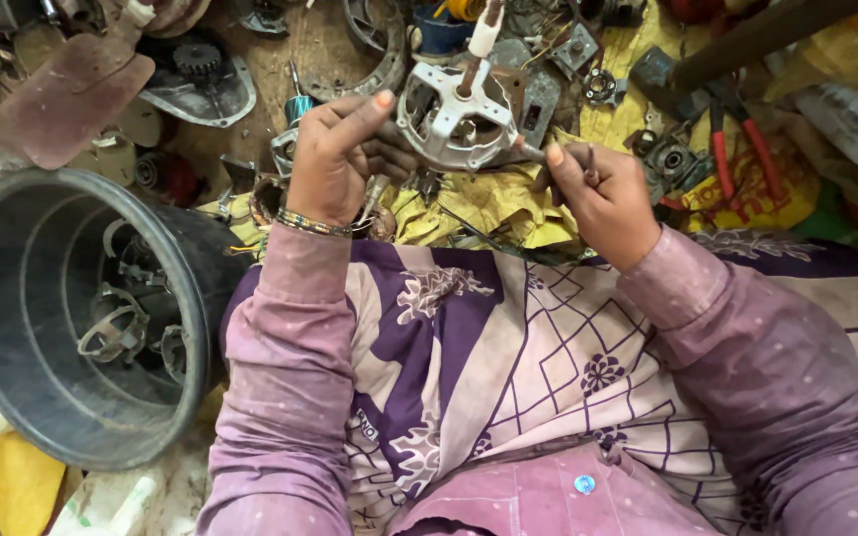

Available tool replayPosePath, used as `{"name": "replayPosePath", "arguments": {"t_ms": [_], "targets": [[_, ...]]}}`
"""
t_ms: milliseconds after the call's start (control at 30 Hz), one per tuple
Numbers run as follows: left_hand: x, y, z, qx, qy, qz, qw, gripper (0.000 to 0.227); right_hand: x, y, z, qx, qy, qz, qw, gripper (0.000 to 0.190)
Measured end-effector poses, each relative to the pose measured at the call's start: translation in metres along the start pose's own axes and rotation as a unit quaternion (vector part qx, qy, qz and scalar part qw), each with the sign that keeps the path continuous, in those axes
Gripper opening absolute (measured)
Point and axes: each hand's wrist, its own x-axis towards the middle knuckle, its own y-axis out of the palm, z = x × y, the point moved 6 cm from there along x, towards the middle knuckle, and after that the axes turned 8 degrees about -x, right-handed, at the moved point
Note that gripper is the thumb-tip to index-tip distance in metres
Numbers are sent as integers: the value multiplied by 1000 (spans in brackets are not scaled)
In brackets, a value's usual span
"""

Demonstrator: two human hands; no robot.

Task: The person uses a red-handled screwdriver to pry and adjust components inside a disassembled motor housing. They repeatedly insert the tool into slots, rotate the housing, and reposition parts while seated on the floor.

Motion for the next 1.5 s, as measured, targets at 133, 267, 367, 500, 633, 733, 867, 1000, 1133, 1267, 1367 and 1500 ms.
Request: {"name": "replayPosePath", "arguments": {"t_ms": [133,267,367,500,633,733,867,1000,1133,1267,1367,1500], "targets": [[3,0,5,7,-20,2,1000,35,-2,10,-12,-27,-1,8,1000,39],[2,9,7,6,-33,36,999,37,-5,24,-21,-92,7,40,995,41],[2,20,12,22,-40,48,998,38,-7,33,-21,-13,45,82,996,33],[4,26,18,16,-61,84,994,40,-10,34,-30,205,222,158,940,36],[16,6,13,151,-2,25,988,38,-15,30,-30,395,316,199,839,37],[20,-9,-2,330,84,-12,940,35,-15,29,-24,482,298,254,783,41],[17,1,4,360,48,98,927,58,-21,28,-21,572,281,302,709,45],[6,33,20,89,-42,230,968,57,-23,27,-18,629,235,336,661,48],[8,45,31,29,-8,203,979,52,-18,29,-30,600,248,305,696,52],[13,42,35,74,36,132,988,49,-3,32,-45,362,198,226,882,48],[9,50,35,82,93,144,982,48,1,33,-48,243,139,155,947,40],[5,61,39,75,66,156,983,55,-2,33,-54,229,125,105,960,43]]}}
